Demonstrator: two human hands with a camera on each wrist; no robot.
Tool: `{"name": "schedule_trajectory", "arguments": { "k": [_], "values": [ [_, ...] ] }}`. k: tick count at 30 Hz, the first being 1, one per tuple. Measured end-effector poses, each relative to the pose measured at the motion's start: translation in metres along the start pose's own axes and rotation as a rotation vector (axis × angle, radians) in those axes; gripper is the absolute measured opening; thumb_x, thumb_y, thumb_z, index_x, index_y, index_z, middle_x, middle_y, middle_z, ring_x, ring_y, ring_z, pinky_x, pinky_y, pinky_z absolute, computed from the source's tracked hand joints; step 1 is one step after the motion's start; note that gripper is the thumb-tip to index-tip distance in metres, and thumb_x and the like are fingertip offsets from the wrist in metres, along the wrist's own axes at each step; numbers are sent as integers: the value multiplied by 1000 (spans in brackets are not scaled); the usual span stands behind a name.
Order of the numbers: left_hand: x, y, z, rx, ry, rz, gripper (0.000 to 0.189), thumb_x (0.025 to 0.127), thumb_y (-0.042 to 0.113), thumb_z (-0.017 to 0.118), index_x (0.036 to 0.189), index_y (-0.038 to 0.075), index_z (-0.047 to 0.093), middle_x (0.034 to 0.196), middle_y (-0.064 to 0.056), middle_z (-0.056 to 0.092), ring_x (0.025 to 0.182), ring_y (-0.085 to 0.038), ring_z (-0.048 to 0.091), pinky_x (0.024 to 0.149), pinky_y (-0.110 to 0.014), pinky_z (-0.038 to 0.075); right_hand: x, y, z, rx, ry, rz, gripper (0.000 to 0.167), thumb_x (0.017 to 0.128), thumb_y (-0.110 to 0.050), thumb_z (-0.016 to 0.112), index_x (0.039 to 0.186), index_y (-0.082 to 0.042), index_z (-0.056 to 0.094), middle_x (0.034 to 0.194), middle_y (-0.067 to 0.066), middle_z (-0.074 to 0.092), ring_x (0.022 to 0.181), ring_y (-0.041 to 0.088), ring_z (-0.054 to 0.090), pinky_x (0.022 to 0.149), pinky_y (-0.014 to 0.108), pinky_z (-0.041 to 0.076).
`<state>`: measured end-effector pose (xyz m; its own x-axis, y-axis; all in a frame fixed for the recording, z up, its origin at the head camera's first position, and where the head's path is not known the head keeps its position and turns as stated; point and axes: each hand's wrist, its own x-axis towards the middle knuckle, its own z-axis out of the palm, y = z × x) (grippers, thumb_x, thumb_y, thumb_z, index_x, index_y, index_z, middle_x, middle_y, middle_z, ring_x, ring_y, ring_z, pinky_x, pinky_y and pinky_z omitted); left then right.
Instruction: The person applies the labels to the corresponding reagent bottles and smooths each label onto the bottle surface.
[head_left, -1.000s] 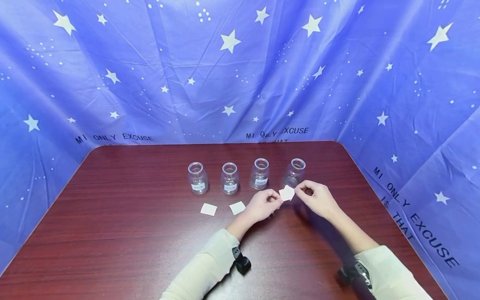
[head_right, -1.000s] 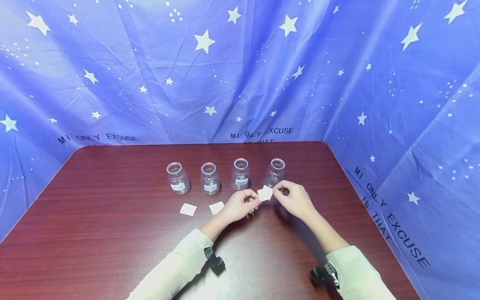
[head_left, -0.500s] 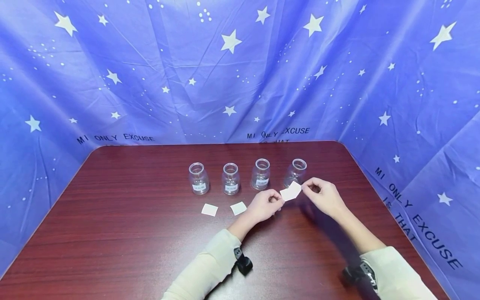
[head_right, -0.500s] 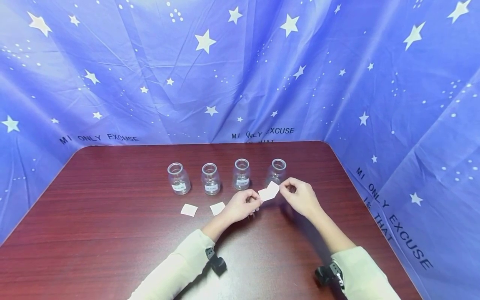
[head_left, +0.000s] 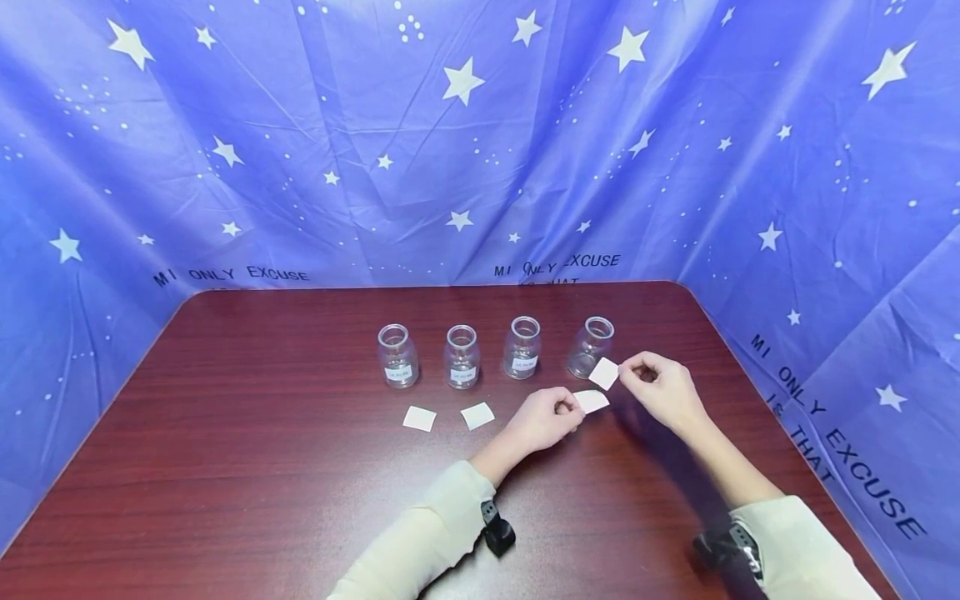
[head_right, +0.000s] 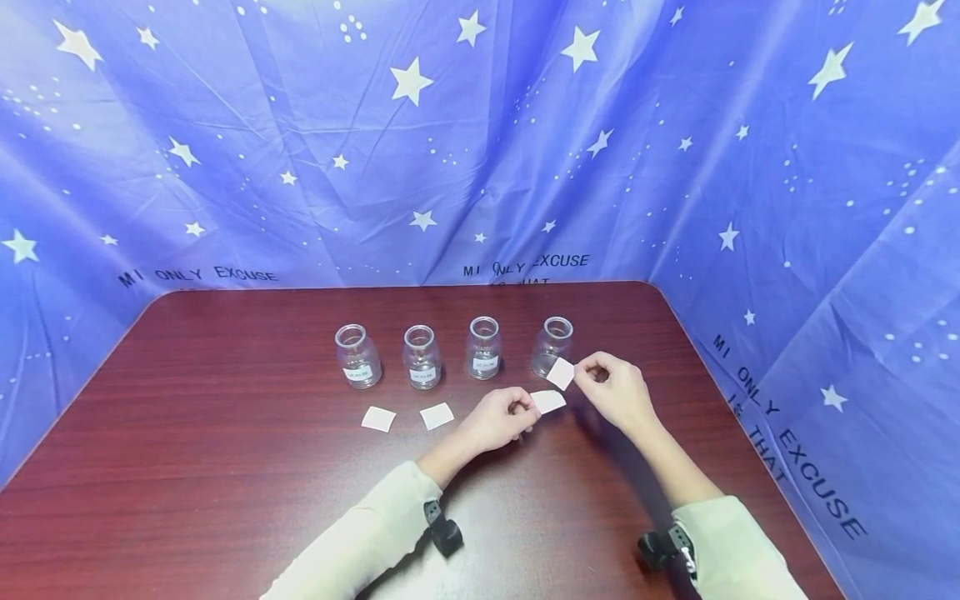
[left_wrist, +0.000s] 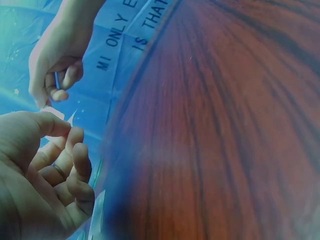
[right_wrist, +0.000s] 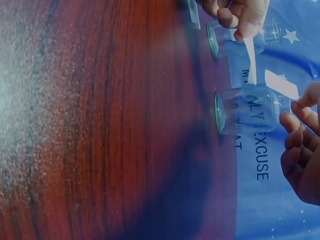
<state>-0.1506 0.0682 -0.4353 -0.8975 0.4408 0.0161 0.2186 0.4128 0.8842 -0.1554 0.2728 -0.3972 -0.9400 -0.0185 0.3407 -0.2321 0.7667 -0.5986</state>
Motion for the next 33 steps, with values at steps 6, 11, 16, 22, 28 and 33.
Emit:
{"name": "schedule_trajectory", "arguments": {
  "k": [6, 11, 16, 22, 28, 33],
  "values": [
    [0, 6, 7, 223, -13, -44, 7, 83, 22, 61, 79, 17, 65, 63, 12, 57, 56, 2, 46, 54, -14, 38, -1, 1, -1, -11, 33, 21, 8, 81, -13, 61, 78, -11, 68, 61, -3, 54, 54, 2, 43, 52, 20, 35],
    [0, 7, 12, 435, 6, -106, 5, 79, 25, 61, 74, 25, 64, 69, 15, 59, 61, -1, 50, 52, -21, 39, -1, 1, 0, -9, 35, 30, 8, 82, -14, 61, 79, -11, 68, 62, -2, 55, 54, 2, 44, 52, 19, 35],
    [1, 7, 15, 509, 10, -142, 10, 77, 25, 61, 67, 27, 60, 66, 15, 55, 60, -4, 49, 49, -25, 38, -1, 0, 2, -13, 25, 32, 8, 82, -13, 60, 78, -12, 68, 61, -3, 54, 54, 2, 43, 52, 20, 35],
    [2, 9, 13, 551, 33, -142, 11, 77, 27, 63, 66, 29, 61, 66, 15, 58, 62, -5, 53, 54, -28, 43, -1, 1, 4, -7, 27, 24, 7, 81, -13, 61, 78, -12, 68, 62, -3, 54, 55, 2, 43, 53, 19, 35],
    [2, 8, 10, 549, 61, -142, 7, 75, 27, 67, 68, 26, 63, 69, 14, 62, 63, -7, 56, 52, -25, 41, -2, 2, 5, -16, 17, 27, 7, 82, -15, 62, 79, -12, 68, 63, -3, 55, 56, 2, 44, 54, 19, 35],
    [2, 8, 8, 536, 79, -143, 7, 75, 30, 69, 71, 26, 65, 73, 12, 65, 66, -8, 59, 54, -25, 42, -3, 1, 6, -15, 9, 20, 7, 82, -15, 62, 79, -12, 69, 63, -3, 56, 56, 3, 45, 54, 19, 36]
  ]
}}
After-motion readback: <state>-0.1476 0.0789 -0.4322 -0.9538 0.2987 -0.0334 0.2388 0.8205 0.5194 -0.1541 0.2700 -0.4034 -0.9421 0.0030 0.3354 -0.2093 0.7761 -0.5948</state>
